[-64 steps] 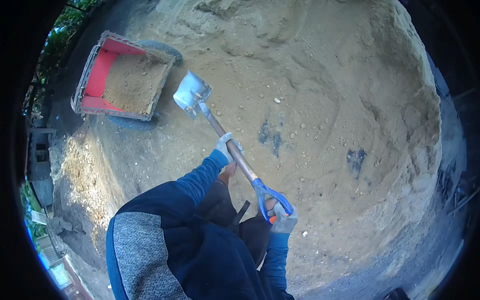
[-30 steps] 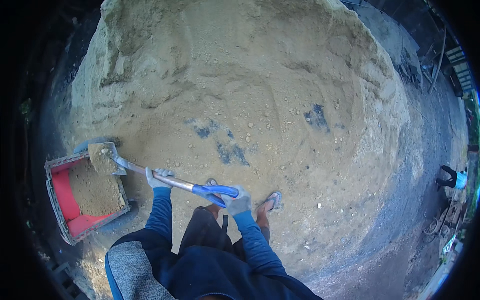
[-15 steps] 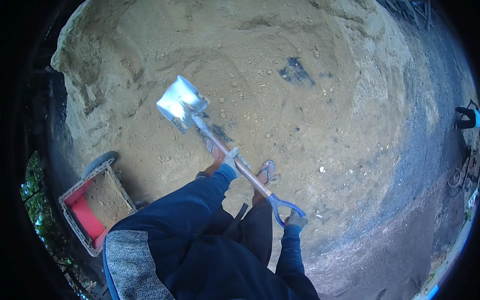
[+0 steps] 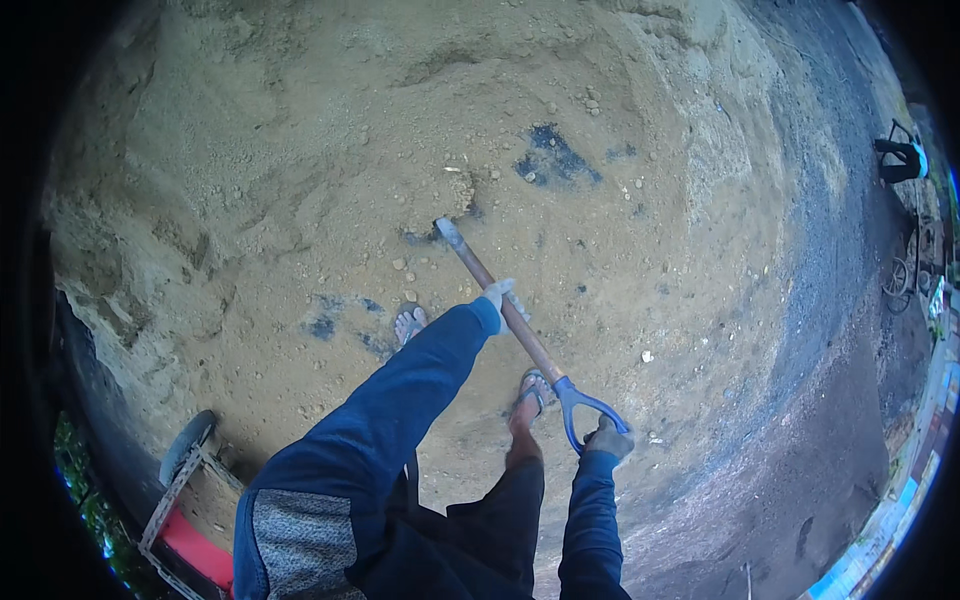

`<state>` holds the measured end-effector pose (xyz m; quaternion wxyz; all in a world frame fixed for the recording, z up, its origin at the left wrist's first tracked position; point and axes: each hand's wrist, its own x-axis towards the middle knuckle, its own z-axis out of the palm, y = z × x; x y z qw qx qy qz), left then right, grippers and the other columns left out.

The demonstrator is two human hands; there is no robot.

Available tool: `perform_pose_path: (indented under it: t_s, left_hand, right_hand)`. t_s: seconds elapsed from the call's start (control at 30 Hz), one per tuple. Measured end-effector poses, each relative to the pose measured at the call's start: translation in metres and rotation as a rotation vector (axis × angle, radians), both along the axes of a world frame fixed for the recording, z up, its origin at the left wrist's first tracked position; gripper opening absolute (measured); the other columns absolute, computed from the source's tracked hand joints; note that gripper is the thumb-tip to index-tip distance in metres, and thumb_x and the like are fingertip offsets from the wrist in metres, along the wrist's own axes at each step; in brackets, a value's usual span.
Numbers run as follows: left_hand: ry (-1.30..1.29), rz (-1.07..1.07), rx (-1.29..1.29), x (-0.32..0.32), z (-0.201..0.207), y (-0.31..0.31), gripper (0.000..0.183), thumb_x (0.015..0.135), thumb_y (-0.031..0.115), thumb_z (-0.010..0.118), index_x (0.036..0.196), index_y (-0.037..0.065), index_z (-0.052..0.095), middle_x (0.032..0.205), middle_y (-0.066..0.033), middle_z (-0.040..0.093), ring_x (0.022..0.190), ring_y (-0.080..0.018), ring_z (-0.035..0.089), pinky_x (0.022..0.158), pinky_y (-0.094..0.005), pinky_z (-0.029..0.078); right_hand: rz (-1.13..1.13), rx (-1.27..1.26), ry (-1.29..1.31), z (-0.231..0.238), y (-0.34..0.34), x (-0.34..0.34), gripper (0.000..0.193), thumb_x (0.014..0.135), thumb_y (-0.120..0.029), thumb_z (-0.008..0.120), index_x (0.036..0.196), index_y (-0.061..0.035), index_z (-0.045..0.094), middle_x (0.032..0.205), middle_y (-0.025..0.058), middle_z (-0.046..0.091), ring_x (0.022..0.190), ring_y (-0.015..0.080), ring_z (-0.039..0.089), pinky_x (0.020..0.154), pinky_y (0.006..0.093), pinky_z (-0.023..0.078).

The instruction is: Shovel sand from a large pile into a red cart and transport it.

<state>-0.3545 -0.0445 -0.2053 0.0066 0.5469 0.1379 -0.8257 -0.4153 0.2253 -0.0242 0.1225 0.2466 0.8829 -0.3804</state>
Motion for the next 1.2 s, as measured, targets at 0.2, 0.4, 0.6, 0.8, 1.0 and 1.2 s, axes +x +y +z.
perform_pose_path:
  t_s: [0.2, 0.4, 0.6, 0.8, 1.0, 1.2]
  left_hand:
    - [0.064, 0.19, -0.117, 0.018, 0.034, 0.002, 0.025, 0.084, 0.028, 0.054, 0.064, 0.016, 0.044, 0.053, -0.0014, 0.043, 0.052, -0.0232, 0.048, 0.071, -0.0496, 0.043]
    - [0.053, 0.595, -0.095, 0.066, 0.105, 0.026, 0.03, 0.08, 0.037, 0.057, 0.063, 0.016, 0.044, 0.052, -0.0008, 0.043, 0.051, -0.0239, 0.047, 0.069, -0.0483, 0.041]
    - [-0.283, 1.004, -0.278, 0.244, 0.195, 0.046, 0.047, 0.077, 0.058, 0.05, 0.058, 0.016, 0.04, 0.051, -0.0013, 0.042, 0.046, -0.0219, 0.041, 0.062, -0.0441, 0.039]
    - [-0.505, 1.228, -0.959, 0.486, 0.336, 0.083, 0.05, 0.074, 0.061, 0.05, 0.066, 0.012, 0.047, 0.057, -0.0033, 0.051, 0.053, -0.022, 0.051, 0.057, -0.0406, 0.044]
    - [-0.443, 0.985, -0.806, 0.417, 0.336, 0.056, 0.042, 0.074, 0.051, 0.058, 0.068, 0.01, 0.051, 0.061, -0.0062, 0.053, 0.059, -0.0275, 0.052, 0.069, -0.0454, 0.045]
    - [-0.154, 0.597, -0.126, 0.178, 0.137, 0.135, 0.026, 0.082, 0.033, 0.057, 0.068, 0.014, 0.046, 0.058, -0.004, 0.045, 0.053, -0.0263, 0.047, 0.064, -0.0491, 0.043]
  right_hand:
    - [0.178, -0.045, 0.128, 0.029, -0.006, -0.004, 0.016, 0.072, 0.003, 0.061, 0.084, 0.0023, 0.051, 0.056, 0.0086, 0.052, 0.036, 0.017, 0.048, 0.032, 0.0287, 0.038]
    - [0.479, -0.104, 0.058, 0.081, -0.012, -0.044, 0.012, 0.072, 0.002, 0.063, 0.079, 0.0008, 0.053, 0.058, 0.007, 0.053, 0.039, 0.0149, 0.049, 0.035, 0.0272, 0.039]
    - [1.136, -0.214, 0.021, 0.027, -0.063, 0.004, 0.018, 0.065, -0.009, 0.069, 0.076, -0.0009, 0.058, 0.067, 0.0114, 0.062, 0.062, 0.0217, 0.062, 0.06, 0.0321, 0.049]
    - [1.893, -0.858, -0.246, 0.232, -0.166, 0.206, 0.034, 0.069, -0.03, 0.069, 0.089, -0.0048, 0.058, 0.082, 0.0174, 0.061, 0.075, 0.0312, 0.061, 0.068, 0.0406, 0.048]
    - [1.564, -0.857, -0.178, 0.212, -0.14, 0.151, 0.026, 0.068, -0.019, 0.07, 0.085, -0.0022, 0.06, 0.078, 0.0135, 0.063, 0.07, 0.0254, 0.063, 0.063, 0.0329, 0.05]
    - [0.433, -0.244, -0.299, 0.05, 0.085, 0.022, 0.014, 0.073, 0.001, 0.061, 0.082, 0.0048, 0.051, 0.056, 0.0107, 0.055, 0.036, 0.0181, 0.051, 0.032, 0.0315, 0.041]
